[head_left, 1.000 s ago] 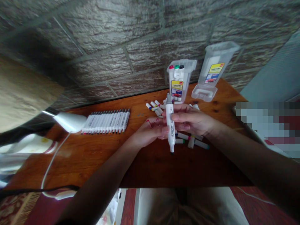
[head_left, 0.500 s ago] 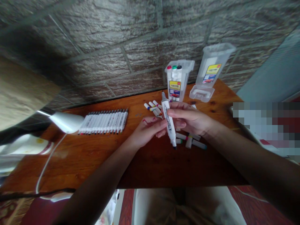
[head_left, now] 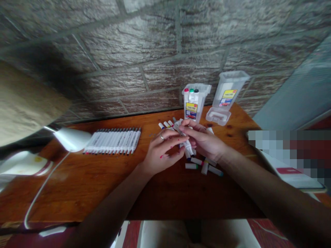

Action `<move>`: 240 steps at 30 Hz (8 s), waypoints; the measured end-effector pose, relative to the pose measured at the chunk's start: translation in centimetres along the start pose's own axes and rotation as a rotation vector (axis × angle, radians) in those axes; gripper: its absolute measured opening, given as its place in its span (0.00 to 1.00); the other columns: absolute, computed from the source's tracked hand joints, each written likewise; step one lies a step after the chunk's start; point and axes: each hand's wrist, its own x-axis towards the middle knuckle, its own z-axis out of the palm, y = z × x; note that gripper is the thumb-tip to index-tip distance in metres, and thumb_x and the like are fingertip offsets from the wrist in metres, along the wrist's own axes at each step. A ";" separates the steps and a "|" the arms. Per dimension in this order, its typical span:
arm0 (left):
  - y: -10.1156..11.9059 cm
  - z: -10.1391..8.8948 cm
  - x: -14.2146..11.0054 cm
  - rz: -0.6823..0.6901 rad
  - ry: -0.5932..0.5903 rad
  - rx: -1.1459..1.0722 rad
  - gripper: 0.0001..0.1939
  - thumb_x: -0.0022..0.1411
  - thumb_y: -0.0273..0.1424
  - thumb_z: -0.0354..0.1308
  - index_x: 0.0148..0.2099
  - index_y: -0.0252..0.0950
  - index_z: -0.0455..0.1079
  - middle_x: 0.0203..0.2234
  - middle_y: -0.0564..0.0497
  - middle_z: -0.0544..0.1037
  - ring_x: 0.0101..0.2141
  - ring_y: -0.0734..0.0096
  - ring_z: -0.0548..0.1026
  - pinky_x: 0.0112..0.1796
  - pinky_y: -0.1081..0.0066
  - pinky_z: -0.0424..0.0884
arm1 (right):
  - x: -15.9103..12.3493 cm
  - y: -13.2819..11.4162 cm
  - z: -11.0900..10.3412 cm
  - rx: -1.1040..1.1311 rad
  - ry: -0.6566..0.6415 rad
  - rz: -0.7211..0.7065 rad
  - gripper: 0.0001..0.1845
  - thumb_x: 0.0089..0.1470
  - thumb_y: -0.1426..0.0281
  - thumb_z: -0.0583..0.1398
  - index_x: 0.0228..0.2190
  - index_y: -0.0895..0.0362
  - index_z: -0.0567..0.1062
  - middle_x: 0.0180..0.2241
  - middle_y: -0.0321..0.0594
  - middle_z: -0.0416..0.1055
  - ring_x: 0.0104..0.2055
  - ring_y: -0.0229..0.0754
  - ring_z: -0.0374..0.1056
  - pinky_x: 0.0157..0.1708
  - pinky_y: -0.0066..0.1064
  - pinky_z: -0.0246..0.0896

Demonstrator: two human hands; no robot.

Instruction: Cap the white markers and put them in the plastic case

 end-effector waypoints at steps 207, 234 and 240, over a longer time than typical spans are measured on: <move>0.6 -1.7 0.7 -0.825 0.018 -1.297 0.17 0.48 0.41 0.75 0.32 0.32 0.79 0.32 0.47 0.81 0.34 0.71 0.78 0.37 0.73 0.73 | -3.3 -0.2 3.0 -0.555 -0.457 -0.113 0.24 0.60 0.52 0.61 0.30 0.62 0.79 0.22 0.37 0.71 0.20 0.29 0.59 0.17 0.21 0.52; 0.7 -1.4 0.2 -0.823 -0.102 -1.219 0.17 0.55 0.39 0.71 0.42 0.34 0.78 0.23 0.54 0.77 0.12 0.84 0.65 0.15 0.81 0.61 | -3.2 -0.3 2.6 -0.532 -0.480 -0.087 0.20 0.60 0.55 0.61 0.35 0.61 0.81 0.28 0.38 0.72 0.22 0.30 0.58 0.20 0.21 0.54; 0.4 -1.1 -0.1 -0.805 -0.060 -1.276 0.17 0.50 0.36 0.74 0.40 0.34 0.76 0.30 0.52 0.80 0.13 0.84 0.68 0.13 0.82 0.62 | -3.2 -0.3 2.7 -0.549 -0.470 -0.113 0.19 0.59 0.57 0.61 0.35 0.60 0.81 0.29 0.40 0.73 0.23 0.31 0.58 0.20 0.22 0.53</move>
